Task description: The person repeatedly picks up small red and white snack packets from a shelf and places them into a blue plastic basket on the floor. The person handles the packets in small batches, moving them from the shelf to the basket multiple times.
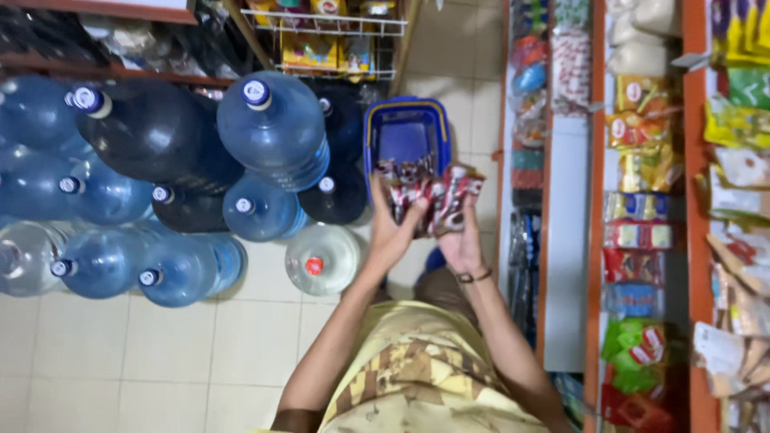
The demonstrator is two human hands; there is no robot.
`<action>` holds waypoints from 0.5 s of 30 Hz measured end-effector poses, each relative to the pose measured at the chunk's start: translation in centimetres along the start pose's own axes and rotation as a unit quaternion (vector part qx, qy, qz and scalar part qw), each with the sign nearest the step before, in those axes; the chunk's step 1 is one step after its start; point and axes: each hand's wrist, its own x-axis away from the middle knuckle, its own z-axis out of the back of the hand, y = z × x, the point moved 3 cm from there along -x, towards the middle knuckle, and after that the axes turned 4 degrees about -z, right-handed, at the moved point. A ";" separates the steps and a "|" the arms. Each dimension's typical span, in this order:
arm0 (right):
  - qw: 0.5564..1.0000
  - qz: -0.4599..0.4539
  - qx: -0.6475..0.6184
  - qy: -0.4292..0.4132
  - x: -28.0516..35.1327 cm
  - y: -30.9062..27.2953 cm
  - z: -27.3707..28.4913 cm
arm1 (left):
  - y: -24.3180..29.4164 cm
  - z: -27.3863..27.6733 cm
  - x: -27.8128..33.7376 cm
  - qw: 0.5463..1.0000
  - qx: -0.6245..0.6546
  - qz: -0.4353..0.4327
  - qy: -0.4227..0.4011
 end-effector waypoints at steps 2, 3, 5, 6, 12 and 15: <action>0.996 -0.007 0.090 0.011 -2.4 2.5 5.2 | -4.5 -2.1 -0.5 0.999 -0.033 -0.011 -0.002; 0.985 -0.008 0.172 0.016 -3.5 3.6 7.9 | -6.8 -3.4 -0.7 0.997 -0.069 -0.029 -0.012; 0.981 -0.051 0.186 0.025 -4.3 3.2 8.0 | -11.1 -4.9 -1.7 0.998 -0.052 0.024 -0.013; 0.978 -0.082 0.191 0.032 -5.3 3.1 8.1 | -13.5 -5.8 -2.6 0.997 -0.039 0.066 -0.023; 0.961 -0.216 0.142 0.103 -15.0 2.4 13.0 | -24.8 -9.3 -9.2 0.982 0.017 0.185 -0.041; 0.941 -0.279 0.126 0.147 -24.6 4.7 18.4 | -31.7 -9.1 -13.5 0.971 0.067 0.227 -0.025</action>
